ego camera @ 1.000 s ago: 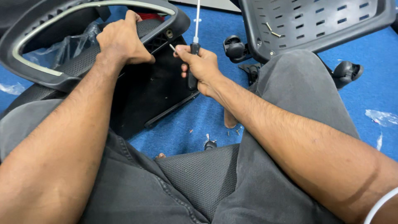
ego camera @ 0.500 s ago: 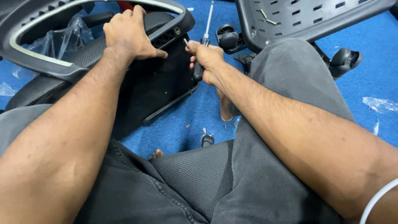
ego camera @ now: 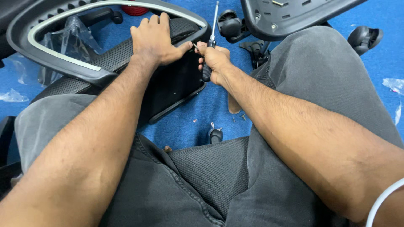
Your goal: The person attaches a chair armrest to a chair back using a screwdriver. They align the armrest, insert screws, and tighten them to secure the part.
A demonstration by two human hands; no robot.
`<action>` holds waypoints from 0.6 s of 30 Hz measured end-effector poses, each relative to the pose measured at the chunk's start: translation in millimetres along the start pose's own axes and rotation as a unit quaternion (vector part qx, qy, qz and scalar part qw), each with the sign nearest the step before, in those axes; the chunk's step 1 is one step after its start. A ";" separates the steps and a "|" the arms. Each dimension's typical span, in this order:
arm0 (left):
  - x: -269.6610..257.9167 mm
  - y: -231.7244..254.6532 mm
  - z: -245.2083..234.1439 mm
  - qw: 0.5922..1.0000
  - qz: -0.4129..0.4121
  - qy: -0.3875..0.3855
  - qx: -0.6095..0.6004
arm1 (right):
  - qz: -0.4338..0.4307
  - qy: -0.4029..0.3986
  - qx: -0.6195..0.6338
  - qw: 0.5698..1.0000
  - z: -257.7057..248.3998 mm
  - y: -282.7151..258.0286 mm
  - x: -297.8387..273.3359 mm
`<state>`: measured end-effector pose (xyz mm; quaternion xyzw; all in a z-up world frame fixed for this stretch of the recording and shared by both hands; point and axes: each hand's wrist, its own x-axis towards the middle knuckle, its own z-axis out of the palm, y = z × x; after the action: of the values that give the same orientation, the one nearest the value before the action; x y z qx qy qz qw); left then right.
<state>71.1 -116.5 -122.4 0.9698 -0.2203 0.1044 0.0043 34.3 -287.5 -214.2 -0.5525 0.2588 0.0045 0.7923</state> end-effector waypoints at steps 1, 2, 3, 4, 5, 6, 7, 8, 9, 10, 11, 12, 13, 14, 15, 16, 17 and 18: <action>-1.2 3.4 2.6 1.000 0.002 -0.005 0.009 | -0.011 0.010 -0.033 0.999 -3.3 0.9 1.1; -1.4 5.1 3.8 1.000 0.008 0.002 0.009 | -0.025 0.010 -0.055 0.998 -6.5 2.5 1.6; -2.2 6.4 4.8 1.000 0.014 0.007 0.010 | -0.038 0.011 -0.078 0.996 -10.1 4.6 1.3; -3.2 7.8 5.8 1.000 0.020 0.013 0.010 | -0.050 0.012 -0.100 0.994 -13.7 7.0 0.5; -2.6 8.4 6.0 1.000 0.012 0.008 0.000 | -0.066 0.008 -0.104 0.992 -16.1 8.8 0.1; -2.4 8.5 5.8 1.000 0.004 0.003 -0.009 | -0.083 0.005 -0.107 0.991 -18.3 11.0 -1.4; -2.8 7.9 5.3 1.000 -0.006 -0.001 -0.019 | -0.099 0.000 -0.112 0.989 -19.6 13.3 -3.8; -3.9 7.3 4.8 1.000 -0.006 0.008 -0.010 | -0.121 0.003 -0.105 0.987 -20.5 15.6 -7.0; -5.0 6.8 4.1 1.000 -0.007 0.019 -0.002 | -0.144 0.006 -0.099 0.985 -21.1 17.0 -10.1; -6.2 5.8 2.8 1.000 -0.008 0.029 0.006 | -0.166 0.009 -0.092 0.982 -21.2 17.8 -13.6; -6.3 4.1 -0.1 1.000 -0.013 0.022 0.004 | -0.171 0.017 -0.096 0.981 -19.9 16.2 -16.4; -7.3 2.2 -3.3 1.000 -0.017 0.015 0.002 | -0.175 0.025 -0.099 0.979 -18.3 14.1 -19.5; -9.6 0.1 -6.5 1.000 -0.023 0.008 0.001 | -0.179 0.032 -0.103 0.978 -16.2 12.2 -23.0; -12.5 -1.8 -9.7 1.000 -0.022 0.006 0.001 | -0.181 0.037 -0.097 0.978 -13.7 9.9 -27.0; -15.4 -3.8 -13.2 1.000 -0.022 0.005 0.001 | -0.183 0.042 -0.091 0.978 -10.9 6.9 -30.9; -18.5 -5.6 -16.6 1.000 -0.022 0.004 0.002 | -0.185 0.046 -0.085 0.978 -7.8 4.4 -34.5; -21.4 -7.1 -19.4 1.000 -0.027 0.004 -0.010 | -0.205 0.059 -0.101 0.972 -5.1 2.3 -37.2; -24.4 -9.2 -22.1 0.999 -0.032 0.004 -0.022 | -0.225 0.072 -0.117 0.965 -2.0 0.5 -40.1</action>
<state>49.1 -96.6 -105.5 0.9756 -0.1914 0.1037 0.0296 -1.4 -277.9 -198.6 -0.6841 0.1820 -0.1840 0.6819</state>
